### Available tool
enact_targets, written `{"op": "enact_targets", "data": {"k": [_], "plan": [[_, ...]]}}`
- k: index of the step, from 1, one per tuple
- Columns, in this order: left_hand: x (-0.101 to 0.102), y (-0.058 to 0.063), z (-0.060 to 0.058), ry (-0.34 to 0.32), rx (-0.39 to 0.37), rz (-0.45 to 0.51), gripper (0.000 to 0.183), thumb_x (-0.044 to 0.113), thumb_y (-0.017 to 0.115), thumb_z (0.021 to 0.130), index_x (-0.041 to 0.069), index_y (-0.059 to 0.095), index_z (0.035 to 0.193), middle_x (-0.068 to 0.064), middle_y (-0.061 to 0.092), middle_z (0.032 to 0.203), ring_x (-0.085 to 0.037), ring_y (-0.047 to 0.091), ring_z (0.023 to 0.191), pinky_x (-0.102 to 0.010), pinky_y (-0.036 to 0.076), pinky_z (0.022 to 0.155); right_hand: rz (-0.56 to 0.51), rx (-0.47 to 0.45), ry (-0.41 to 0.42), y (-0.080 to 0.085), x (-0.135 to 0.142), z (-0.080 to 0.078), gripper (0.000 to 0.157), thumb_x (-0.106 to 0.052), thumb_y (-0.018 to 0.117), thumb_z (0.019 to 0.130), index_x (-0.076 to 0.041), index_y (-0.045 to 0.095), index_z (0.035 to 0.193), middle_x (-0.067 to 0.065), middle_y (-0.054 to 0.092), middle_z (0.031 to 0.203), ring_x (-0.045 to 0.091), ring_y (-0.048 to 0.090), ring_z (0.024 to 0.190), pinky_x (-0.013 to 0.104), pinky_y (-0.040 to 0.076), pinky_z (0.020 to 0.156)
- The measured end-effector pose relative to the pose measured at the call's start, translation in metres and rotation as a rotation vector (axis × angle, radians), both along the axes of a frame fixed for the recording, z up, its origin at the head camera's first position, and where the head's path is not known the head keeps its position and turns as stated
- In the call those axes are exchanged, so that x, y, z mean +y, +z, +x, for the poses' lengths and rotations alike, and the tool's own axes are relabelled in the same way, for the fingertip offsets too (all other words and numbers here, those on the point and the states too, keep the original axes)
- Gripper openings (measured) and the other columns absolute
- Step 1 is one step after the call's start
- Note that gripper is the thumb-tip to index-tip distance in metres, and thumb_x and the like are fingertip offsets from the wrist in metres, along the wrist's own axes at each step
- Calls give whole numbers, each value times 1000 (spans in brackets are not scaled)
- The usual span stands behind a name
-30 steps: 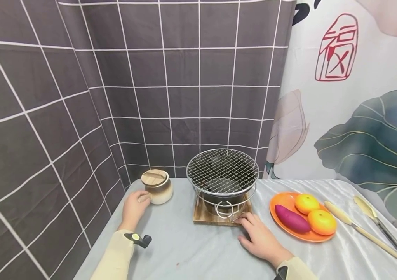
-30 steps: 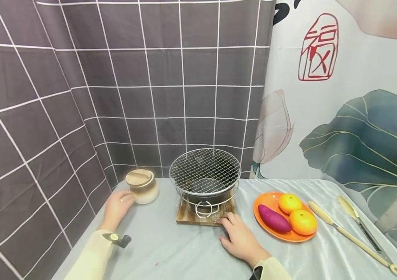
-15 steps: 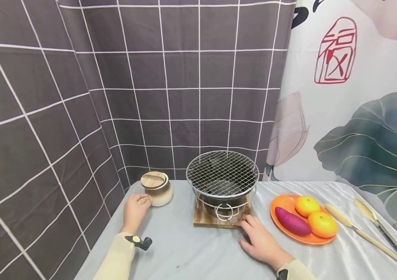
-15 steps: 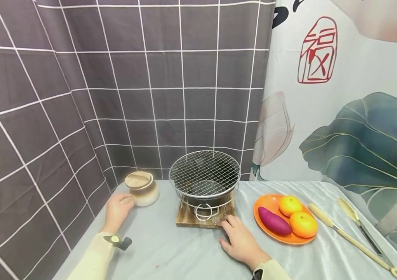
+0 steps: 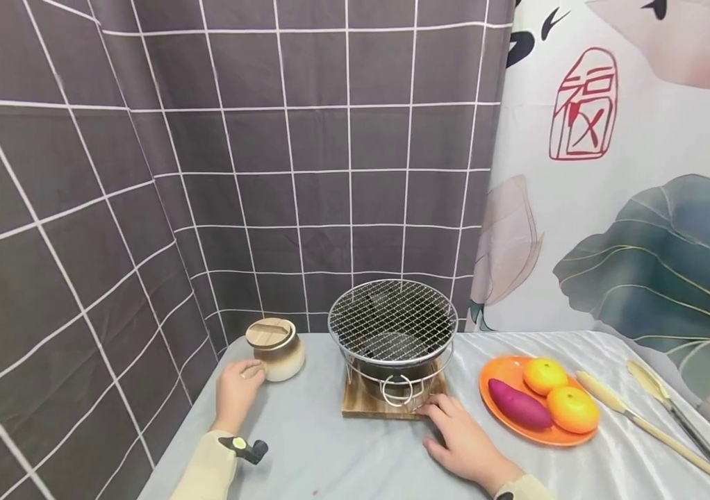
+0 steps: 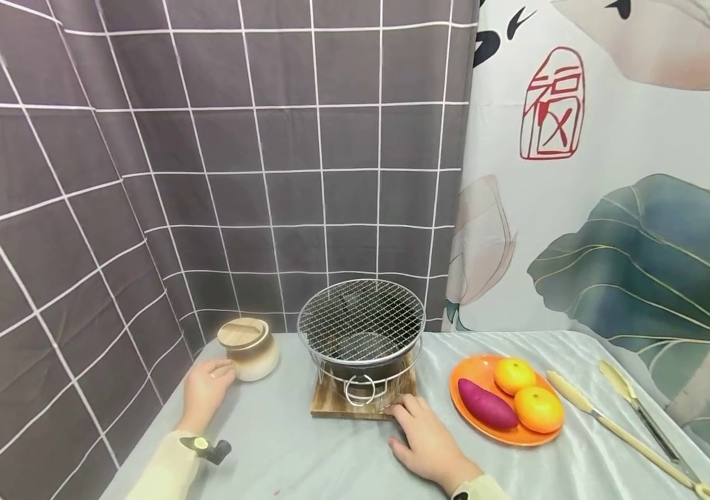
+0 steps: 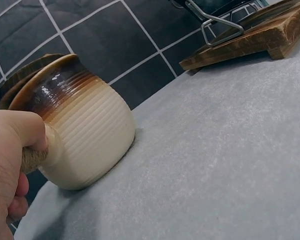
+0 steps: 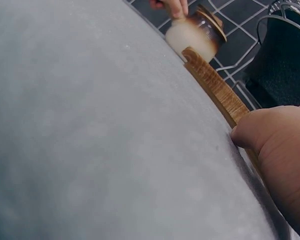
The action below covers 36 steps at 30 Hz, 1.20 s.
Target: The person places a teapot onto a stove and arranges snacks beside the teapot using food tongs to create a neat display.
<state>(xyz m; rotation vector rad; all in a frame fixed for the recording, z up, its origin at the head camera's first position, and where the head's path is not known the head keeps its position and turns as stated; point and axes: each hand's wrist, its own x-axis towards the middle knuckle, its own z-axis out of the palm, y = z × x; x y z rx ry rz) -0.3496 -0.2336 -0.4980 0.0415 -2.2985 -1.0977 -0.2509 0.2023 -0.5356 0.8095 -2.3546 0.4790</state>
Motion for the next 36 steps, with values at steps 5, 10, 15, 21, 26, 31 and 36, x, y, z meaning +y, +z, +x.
{"op": "enact_targets", "data": {"k": [5, 10, 15, 21, 26, 31, 36], "plan": [[1, 3, 0, -7, 7, -33, 20, 13, 79, 80, 4, 78, 99, -16, 70, 101, -36, 64, 97, -51, 48, 89, -2, 20, 5, -1, 0, -2, 47, -21, 83, 71, -17, 66, 115, -4, 58, 118, 13, 53, 106, 37, 51, 88], [3, 10, 0, -28, -25, -47, 22, 17, 78, 83, 6, 78, 102, -16, 71, 105, -38, 63, 104, -53, 47, 94, -17, 25, 2, -2, 1, -1, 48, -20, 83, 70, -17, 66, 114, -4, 57, 117, 13, 53, 106, 37, 52, 88], [3, 26, -6, -23, -17, -64, 21, 17, 78, 81, 7, 79, 100, -15, 71, 102, -36, 64, 99, -51, 49, 89, -17, 19, 2, -1, 0, -2, 48, -21, 83, 70, -16, 67, 115, -3, 58, 117, 14, 53, 106, 37, 51, 88], [3, 44, -8, -30, 32, -97, 19, 16, 79, 79, 9, 79, 96, -15, 71, 97, -37, 65, 95, -52, 49, 89, -15, 7, 3, 1, -1, -1, 47, -20, 83, 71, -16, 67, 115, -2, 58, 117, 14, 53, 106, 38, 51, 89], [6, 60, -10, -18, 59, -113, 18, 17, 81, 77, 11, 80, 94, -9, 66, 89, -29, 63, 81, -42, 49, 75, -9, -3, -1, 2, 0, 1, 46, -20, 82, 71, -16, 67, 115, -3, 58, 117, 14, 53, 106, 38, 51, 89], [7, 78, -12, -25, 95, -124, 19, 17, 81, 76, 9, 79, 92, -10, 66, 88, -31, 64, 81, -42, 48, 73, -12, -10, 3, 5, -1, 2, 47, -20, 83, 72, -16, 67, 115, -3, 58, 117, 14, 53, 106, 38, 51, 89], [6, 93, -13, -43, 107, -140, 18, 18, 81, 77, 9, 79, 92, -11, 68, 90, -32, 65, 84, -45, 49, 76, -12, 3, 1, 4, -1, 2, 47, -20, 83, 71, -16, 67, 115, -4, 58, 117, 14, 53, 106, 38, 51, 90]]}}
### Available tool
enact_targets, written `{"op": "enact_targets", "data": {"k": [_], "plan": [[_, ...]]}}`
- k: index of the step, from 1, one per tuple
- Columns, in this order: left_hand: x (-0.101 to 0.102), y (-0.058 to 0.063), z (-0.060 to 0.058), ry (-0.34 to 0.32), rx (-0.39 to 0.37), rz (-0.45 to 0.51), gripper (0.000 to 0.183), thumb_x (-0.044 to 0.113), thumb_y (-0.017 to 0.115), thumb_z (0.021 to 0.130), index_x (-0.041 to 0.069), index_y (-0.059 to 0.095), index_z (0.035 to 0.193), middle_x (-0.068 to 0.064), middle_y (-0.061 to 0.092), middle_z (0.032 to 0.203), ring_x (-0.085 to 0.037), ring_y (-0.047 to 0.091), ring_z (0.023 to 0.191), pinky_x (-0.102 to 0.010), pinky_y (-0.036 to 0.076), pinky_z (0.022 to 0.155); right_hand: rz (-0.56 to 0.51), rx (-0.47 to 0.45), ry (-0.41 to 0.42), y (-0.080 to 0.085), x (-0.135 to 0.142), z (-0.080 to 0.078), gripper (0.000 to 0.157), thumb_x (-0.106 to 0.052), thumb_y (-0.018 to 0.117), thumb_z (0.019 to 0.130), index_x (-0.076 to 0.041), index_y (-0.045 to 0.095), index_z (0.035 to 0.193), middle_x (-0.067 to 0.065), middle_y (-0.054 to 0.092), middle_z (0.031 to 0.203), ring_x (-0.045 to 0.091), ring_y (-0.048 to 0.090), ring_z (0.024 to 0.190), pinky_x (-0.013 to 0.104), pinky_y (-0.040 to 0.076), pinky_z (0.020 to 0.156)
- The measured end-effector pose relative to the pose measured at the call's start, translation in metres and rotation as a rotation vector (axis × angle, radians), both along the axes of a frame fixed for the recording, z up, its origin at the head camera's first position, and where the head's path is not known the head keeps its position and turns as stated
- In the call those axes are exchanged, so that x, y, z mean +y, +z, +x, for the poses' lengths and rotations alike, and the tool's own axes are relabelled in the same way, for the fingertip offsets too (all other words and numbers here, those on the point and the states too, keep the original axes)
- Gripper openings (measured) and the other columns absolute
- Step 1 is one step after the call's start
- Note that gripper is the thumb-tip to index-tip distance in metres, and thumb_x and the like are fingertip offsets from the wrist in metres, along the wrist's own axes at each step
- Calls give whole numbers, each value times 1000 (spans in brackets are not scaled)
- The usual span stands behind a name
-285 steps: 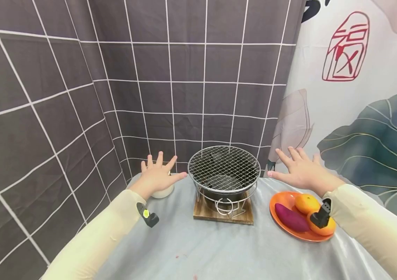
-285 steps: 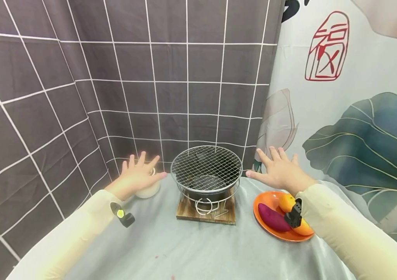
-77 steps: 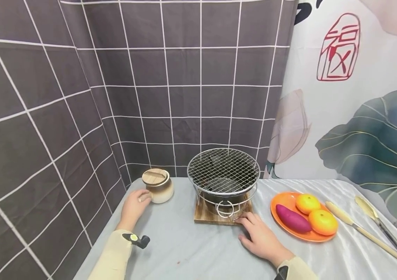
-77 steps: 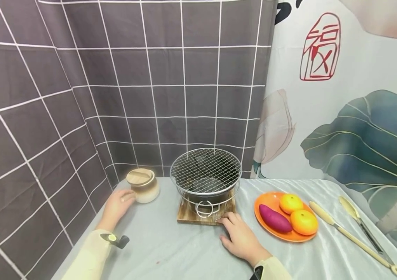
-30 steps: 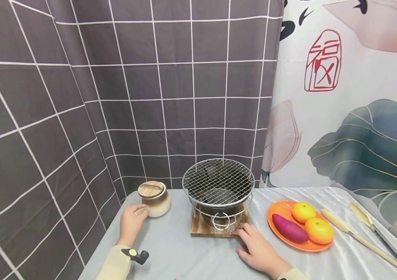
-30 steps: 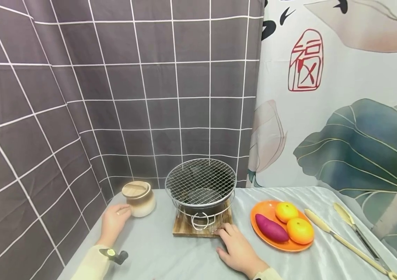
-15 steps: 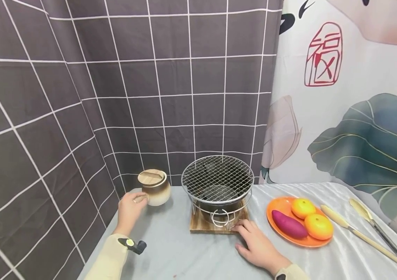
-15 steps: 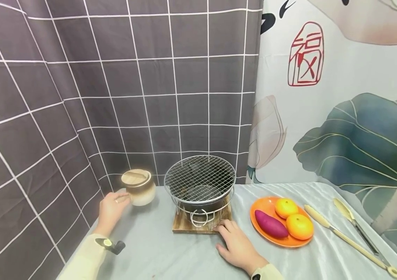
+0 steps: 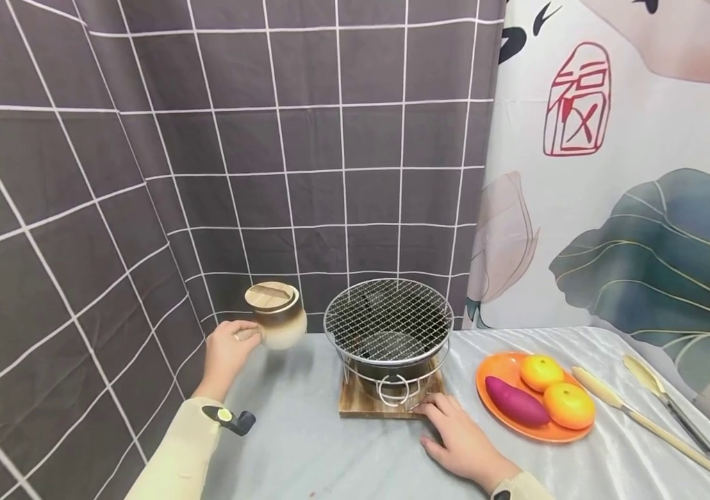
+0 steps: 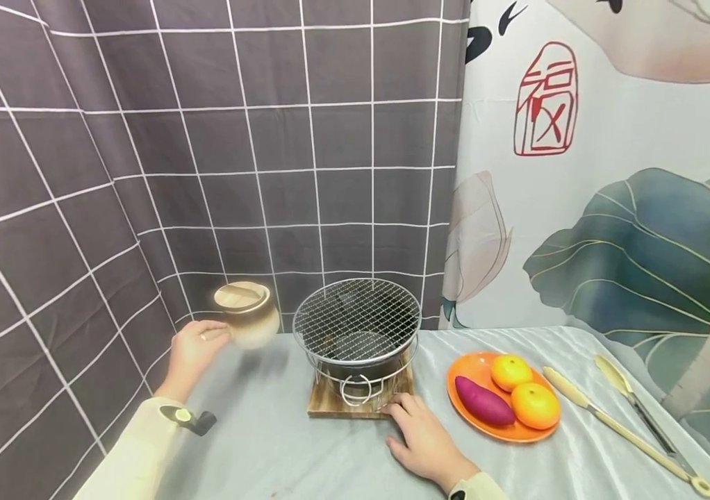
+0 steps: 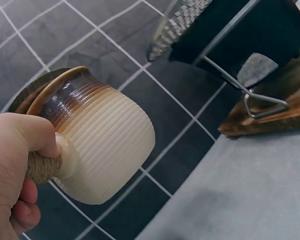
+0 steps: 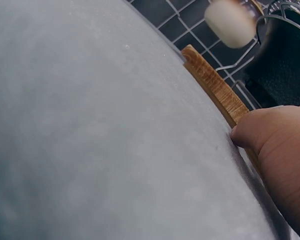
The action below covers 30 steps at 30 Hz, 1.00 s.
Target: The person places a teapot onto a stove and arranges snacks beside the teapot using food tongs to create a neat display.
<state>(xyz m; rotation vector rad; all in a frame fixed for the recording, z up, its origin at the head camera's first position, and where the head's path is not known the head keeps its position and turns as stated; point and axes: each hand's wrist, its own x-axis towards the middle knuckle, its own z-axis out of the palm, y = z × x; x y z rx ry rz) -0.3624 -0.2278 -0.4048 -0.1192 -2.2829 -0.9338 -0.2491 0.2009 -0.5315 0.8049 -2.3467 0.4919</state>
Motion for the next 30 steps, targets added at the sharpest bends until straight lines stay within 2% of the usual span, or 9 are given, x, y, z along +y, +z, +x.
{"op": "enact_targets", "data": {"k": [5, 14, 22, 30], "plan": [[-1, 14, 2, -5, -21, 6, 18, 18, 80, 78, 9, 79, 93, -12, 71, 95, -31, 66, 91, -45, 50, 82, -5, 10, 5, -3, 0, 1, 47, -20, 83, 71, -15, 67, 115, -3, 58, 117, 14, 53, 106, 36, 51, 89], [2, 41, 9, -2, -44, 11, 20, 19, 79, 79, 8, 79, 96, -14, 71, 97, -33, 66, 91, -44, 49, 79, -12, 6, 5, -8, -2, 3, 46, -19, 83, 71, -16, 67, 114, -5, 57, 117, 12, 53, 106, 36, 52, 88], [10, 62, 4, -17, -63, 3, 23, 23, 77, 81, 10, 79, 99, -14, 71, 102, -33, 66, 94, -46, 50, 80, -17, 16, 3, -5, -1, 1, 47, -19, 83, 70, -16, 67, 114, -3, 58, 117, 13, 53, 106, 36, 51, 89], [22, 81, 1, -44, -28, 5, 22, 22, 76, 79, 9, 79, 97, -14, 71, 103, -34, 66, 98, -48, 51, 86, -11, 20, 6, -2, -1, 0, 46, -20, 83, 71, -15, 67, 114, -3, 58, 117, 13, 53, 105, 36, 51, 89]]}}
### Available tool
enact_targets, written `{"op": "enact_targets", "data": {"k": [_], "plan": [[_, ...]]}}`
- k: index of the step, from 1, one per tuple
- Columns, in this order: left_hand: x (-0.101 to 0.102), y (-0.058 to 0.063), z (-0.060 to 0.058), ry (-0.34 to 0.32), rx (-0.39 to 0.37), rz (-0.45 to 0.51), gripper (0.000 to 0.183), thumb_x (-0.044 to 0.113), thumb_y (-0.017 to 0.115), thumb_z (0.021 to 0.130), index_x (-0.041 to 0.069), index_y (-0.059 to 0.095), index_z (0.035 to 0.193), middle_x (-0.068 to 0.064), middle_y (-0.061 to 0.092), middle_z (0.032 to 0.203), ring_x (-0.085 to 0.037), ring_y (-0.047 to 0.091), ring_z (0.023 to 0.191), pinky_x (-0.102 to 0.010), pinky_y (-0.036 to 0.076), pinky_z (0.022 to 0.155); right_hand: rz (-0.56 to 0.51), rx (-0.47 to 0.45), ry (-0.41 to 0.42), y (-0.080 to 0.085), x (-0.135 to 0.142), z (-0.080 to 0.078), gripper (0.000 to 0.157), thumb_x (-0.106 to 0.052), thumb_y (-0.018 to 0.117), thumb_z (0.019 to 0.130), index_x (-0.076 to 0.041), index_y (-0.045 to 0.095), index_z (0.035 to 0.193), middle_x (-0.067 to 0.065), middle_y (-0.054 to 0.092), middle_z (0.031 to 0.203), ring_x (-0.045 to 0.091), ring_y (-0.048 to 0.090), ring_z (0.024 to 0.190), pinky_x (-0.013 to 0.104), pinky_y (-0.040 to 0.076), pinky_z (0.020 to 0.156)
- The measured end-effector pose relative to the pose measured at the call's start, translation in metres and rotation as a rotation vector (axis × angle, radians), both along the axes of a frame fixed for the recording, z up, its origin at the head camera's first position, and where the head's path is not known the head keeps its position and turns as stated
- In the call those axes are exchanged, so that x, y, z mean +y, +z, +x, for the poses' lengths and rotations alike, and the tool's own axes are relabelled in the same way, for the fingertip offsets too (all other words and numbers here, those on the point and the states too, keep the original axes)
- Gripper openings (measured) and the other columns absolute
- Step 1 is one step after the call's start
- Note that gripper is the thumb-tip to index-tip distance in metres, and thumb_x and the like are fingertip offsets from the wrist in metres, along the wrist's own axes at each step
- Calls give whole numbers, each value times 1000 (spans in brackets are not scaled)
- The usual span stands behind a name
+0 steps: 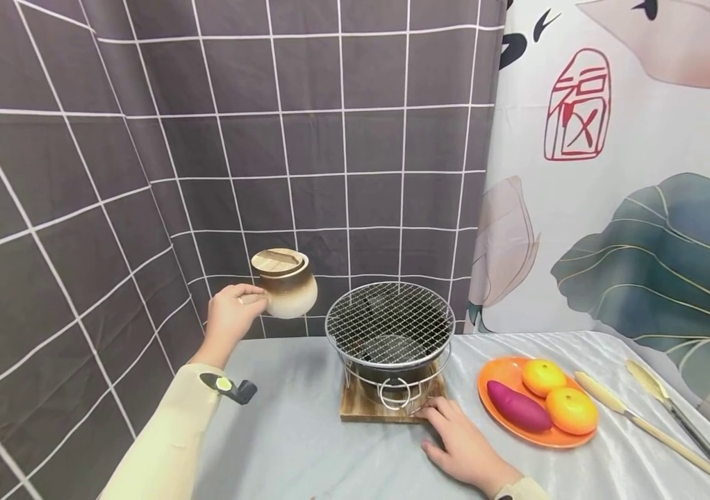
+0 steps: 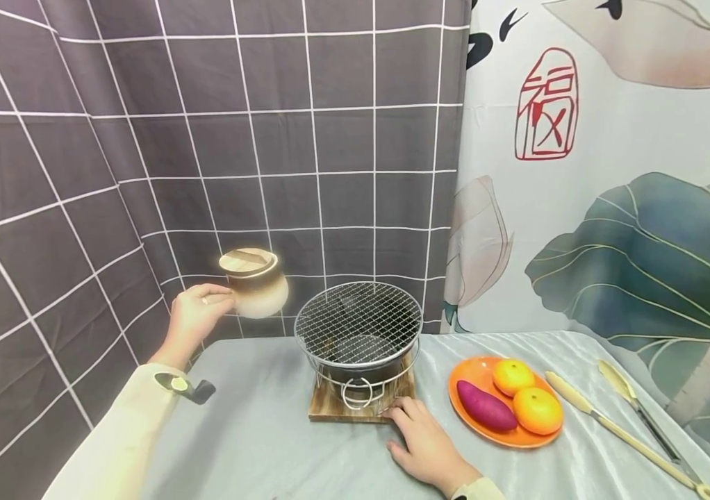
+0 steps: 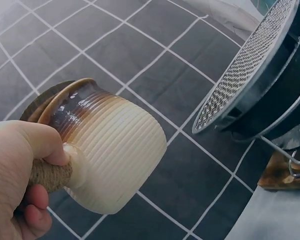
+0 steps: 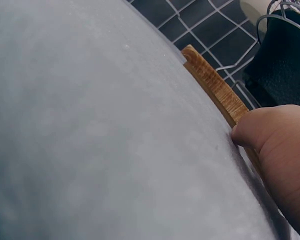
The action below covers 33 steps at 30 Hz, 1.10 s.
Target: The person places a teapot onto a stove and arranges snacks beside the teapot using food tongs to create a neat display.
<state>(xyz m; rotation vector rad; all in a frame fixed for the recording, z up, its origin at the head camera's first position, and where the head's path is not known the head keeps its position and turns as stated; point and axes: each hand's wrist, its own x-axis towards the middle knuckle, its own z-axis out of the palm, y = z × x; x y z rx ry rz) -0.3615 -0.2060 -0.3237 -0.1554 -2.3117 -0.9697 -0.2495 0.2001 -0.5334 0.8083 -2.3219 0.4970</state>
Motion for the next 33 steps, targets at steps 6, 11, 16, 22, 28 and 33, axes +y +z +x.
{"op": "enact_targets", "data": {"k": [6, 11, 16, 22, 28, 33], "plan": [[11, 5, -7, -28, 10, 16, 22, 21, 76, 77, 10, 79, 96, -14, 72, 106, -34, 67, 100, -48, 52, 86, 0, 10, 1, 0, 0, 0, 46, -20, 83, 70, -16, 67, 113, -3, 58, 116, 13, 53, 105, 35, 51, 88], [22, 10, -11, -58, 6, 45, 21, 21, 77, 78, 10, 79, 95, -13, 74, 105, -32, 68, 102, -47, 53, 86, -2, 14, -1, 0, 0, 0, 46, -20, 83, 69, -16, 67, 113, -4, 57, 116, 13, 53, 104, 35, 51, 88], [33, 15, -14, -85, 7, 42, 21, 21, 77, 78, 10, 79, 96, -11, 75, 102, -31, 67, 98, -46, 52, 85, 2, 5, -5, 0, 0, -1, 46, -20, 83, 70, -16, 67, 113, -4, 57, 116, 13, 53, 104, 36, 51, 88], [47, 18, -15, -109, 23, 63, 21, 19, 77, 76, 10, 80, 95, -12, 73, 100, -30, 66, 95, -42, 51, 82, 9, 0, -10, -1, 0, -1, 46, -20, 83, 70, -17, 66, 113, -4, 57, 116, 13, 53, 104, 36, 51, 88], [63, 21, -19, -135, 48, 63, 21, 18, 77, 75, 9, 80, 94, -12, 72, 99, -30, 66, 95, -43, 51, 84, 9, 3, -15, -2, 0, -1, 45, -20, 83, 70, -17, 66, 113, -5, 57, 116, 12, 53, 104, 35, 51, 88], [75, 22, -21, -145, 41, 60, 21, 18, 76, 75, 11, 80, 94, -13, 72, 101, -31, 66, 96, -45, 51, 86, 6, 6, -10, -2, 1, -1, 45, -20, 82, 70, -17, 66, 113, -5, 57, 116, 12, 53, 104, 36, 51, 88]]}}
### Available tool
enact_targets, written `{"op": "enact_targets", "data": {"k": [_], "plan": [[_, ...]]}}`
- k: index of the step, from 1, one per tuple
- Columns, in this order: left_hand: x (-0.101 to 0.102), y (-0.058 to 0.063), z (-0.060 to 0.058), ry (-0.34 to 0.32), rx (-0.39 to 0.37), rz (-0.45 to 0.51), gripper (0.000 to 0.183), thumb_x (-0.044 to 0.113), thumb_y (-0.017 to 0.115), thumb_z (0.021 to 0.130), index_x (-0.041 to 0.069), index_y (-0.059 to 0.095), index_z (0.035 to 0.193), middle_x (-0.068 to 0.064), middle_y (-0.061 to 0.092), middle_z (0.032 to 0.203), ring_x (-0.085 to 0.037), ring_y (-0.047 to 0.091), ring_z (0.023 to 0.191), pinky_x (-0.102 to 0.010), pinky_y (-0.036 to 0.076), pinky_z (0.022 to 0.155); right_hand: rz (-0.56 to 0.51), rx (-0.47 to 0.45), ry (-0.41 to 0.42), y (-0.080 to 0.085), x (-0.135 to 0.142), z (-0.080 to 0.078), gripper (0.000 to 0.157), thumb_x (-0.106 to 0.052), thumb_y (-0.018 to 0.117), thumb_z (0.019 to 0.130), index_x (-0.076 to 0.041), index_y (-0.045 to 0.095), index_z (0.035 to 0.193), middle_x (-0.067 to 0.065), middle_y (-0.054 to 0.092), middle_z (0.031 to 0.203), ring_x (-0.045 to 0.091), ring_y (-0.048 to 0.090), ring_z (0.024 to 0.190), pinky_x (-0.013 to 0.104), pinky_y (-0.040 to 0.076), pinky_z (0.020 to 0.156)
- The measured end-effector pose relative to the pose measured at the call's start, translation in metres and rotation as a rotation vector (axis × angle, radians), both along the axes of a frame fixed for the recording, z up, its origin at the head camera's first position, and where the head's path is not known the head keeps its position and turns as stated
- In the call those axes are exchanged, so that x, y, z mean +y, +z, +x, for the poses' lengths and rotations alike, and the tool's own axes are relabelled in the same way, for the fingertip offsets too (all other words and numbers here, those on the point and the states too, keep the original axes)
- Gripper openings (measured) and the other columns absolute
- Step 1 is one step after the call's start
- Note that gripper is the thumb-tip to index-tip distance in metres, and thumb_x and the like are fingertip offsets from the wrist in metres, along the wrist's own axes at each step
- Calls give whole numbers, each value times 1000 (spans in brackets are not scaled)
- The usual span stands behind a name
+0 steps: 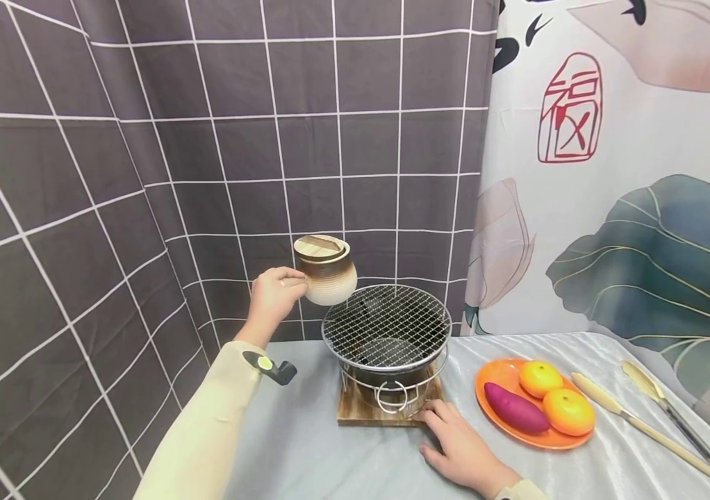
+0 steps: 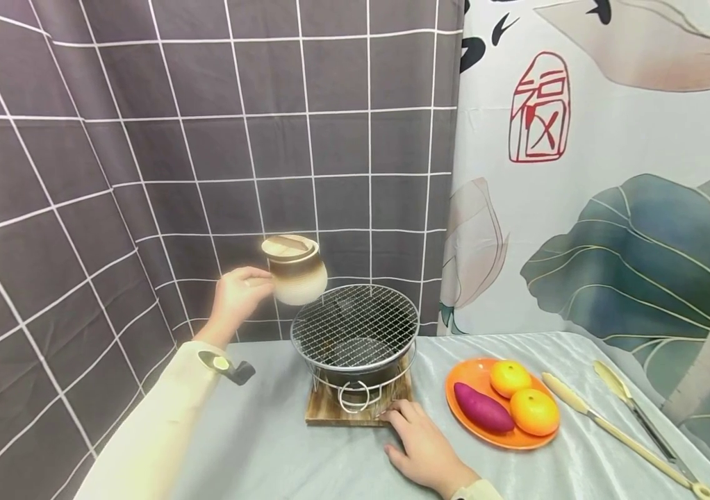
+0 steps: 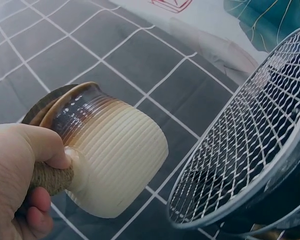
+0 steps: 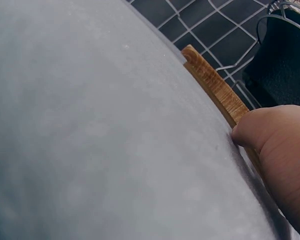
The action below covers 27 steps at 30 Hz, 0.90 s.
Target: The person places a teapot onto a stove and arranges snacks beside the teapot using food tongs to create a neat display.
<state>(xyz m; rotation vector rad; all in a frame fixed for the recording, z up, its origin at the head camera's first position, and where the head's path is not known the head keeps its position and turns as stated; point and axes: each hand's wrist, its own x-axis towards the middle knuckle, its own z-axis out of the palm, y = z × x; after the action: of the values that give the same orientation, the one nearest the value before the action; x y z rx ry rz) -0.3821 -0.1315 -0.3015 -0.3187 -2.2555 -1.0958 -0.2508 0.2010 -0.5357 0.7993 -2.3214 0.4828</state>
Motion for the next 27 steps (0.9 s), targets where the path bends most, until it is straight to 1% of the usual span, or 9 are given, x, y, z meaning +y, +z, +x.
{"op": "enact_targets", "data": {"k": [3, 7, 14, 19, 23, 27], "plan": [[6, 0, 0, -5, -16, 6, 21, 18, 76, 74, 11, 80, 94, -12, 72, 102, -31, 66, 97, -45, 52, 86, 1, 2, 1, -1, 0, 0, 46, -20, 82, 70, -17, 66, 113, -5, 57, 116, 12, 53, 104, 36, 51, 88], [13, 0, -1, -12, -17, -4, 21, 18, 76, 74, 12, 80, 94, -11, 72, 101, -29, 66, 96, -44, 52, 86, 0, 1, -3, -1, 0, 0, 46, -20, 83, 70, -17, 66, 113, -6, 57, 116, 12, 53, 104, 36, 51, 87], [24, -2, -2, -49, -13, -6, 19, 18, 75, 74, 12, 80, 92, -10, 74, 100, -29, 67, 95, -44, 52, 85, -1, 1, -4, -1, 0, -1, 46, -20, 83, 70, -17, 67, 112, -5, 57, 116, 12, 53, 105, 36, 51, 88], [31, -7, -4, -55, -23, -18, 19, 17, 75, 74, 11, 80, 92, -8, 74, 99, -28, 67, 96, -43, 52, 87, 1, -4, -3, -2, 0, 0, 46, -20, 83, 70, -17, 67, 113, -5, 57, 116, 13, 53, 105, 37, 51, 88], [39, -11, -5, -71, -19, 2, 18, 16, 76, 73, 11, 80, 90, -8, 74, 95, -28, 66, 93, -43, 52, 86, 5, -11, -9, -2, 0, -1, 46, -21, 83, 70, -17, 67, 113, -4, 58, 118, 13, 53, 107, 38, 51, 90], [47, -15, -7, -72, -9, 14, 17, 15, 76, 73, 12, 80, 89, -7, 73, 93, -27, 66, 91, -42, 52, 84, 1, -8, -5, -2, 0, -1, 46, -21, 83, 70, -17, 67, 113, -4, 57, 117, 13, 53, 107, 37, 51, 89]]}}
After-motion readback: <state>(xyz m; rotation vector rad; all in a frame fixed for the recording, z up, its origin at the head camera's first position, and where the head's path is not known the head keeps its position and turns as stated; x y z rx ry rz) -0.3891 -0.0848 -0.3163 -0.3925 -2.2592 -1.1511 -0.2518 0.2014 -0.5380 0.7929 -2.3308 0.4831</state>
